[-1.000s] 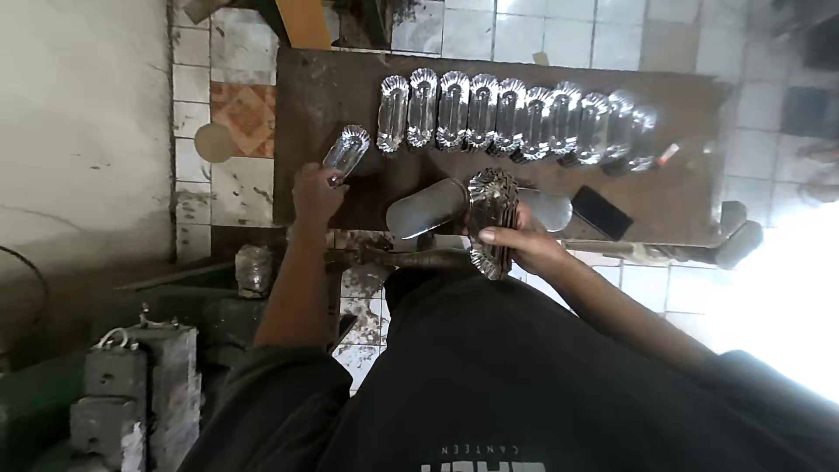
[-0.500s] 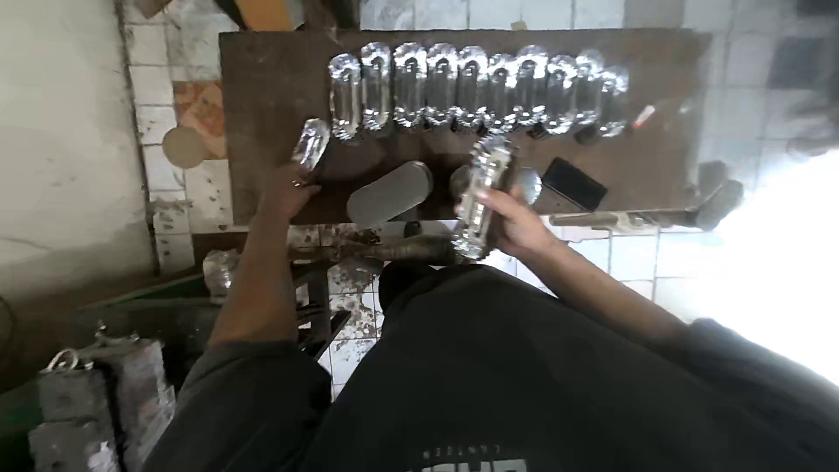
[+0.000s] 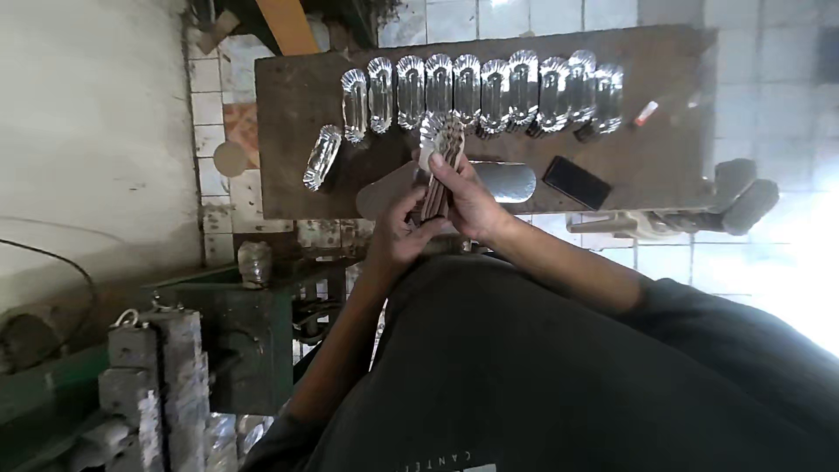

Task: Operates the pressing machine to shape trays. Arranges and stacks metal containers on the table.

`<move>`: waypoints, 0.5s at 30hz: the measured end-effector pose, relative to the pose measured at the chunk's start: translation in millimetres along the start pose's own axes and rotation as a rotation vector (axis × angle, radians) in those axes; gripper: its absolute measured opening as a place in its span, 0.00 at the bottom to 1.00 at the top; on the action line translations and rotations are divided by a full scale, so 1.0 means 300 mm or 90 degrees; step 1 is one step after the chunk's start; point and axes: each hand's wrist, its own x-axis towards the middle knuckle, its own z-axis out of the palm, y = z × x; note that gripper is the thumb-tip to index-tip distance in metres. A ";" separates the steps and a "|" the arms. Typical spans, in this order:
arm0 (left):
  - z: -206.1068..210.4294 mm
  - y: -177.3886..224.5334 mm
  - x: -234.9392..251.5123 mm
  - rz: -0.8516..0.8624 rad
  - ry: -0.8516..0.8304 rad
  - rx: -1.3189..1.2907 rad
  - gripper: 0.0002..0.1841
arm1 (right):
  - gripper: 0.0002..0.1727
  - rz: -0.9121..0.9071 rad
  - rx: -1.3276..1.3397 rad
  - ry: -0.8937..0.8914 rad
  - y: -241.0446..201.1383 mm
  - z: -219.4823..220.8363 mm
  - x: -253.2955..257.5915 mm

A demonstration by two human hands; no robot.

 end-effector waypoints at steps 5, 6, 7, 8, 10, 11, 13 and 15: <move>-0.003 -0.024 -0.032 0.017 -0.020 0.114 0.33 | 0.45 0.034 -0.042 -0.024 0.051 0.011 -0.010; -0.008 -0.030 -0.033 0.011 -0.019 0.111 0.33 | 0.50 0.035 -0.061 -0.051 0.052 0.012 -0.005; -0.020 -0.037 -0.036 0.001 -0.019 0.081 0.33 | 0.54 0.035 -0.079 -0.081 0.054 0.011 0.005; -0.039 -0.045 -0.040 -0.017 -0.019 0.023 0.32 | 0.57 0.036 -0.084 -0.108 0.059 0.009 0.017; -0.099 -0.074 -0.041 -0.062 -0.009 -0.043 0.30 | 0.56 0.044 -0.102 -0.144 0.075 0.001 0.043; -0.137 -0.102 -0.033 -0.079 0.010 -0.016 0.29 | 0.53 0.054 -0.141 -0.145 0.081 -0.005 0.052; -0.240 -0.167 -0.010 -0.107 0.058 0.134 0.28 | 0.51 0.086 -0.254 -0.126 0.075 -0.021 0.059; -0.373 -0.231 0.022 -0.172 0.082 0.279 0.28 | 0.45 0.068 -0.347 -0.120 0.039 -0.032 0.044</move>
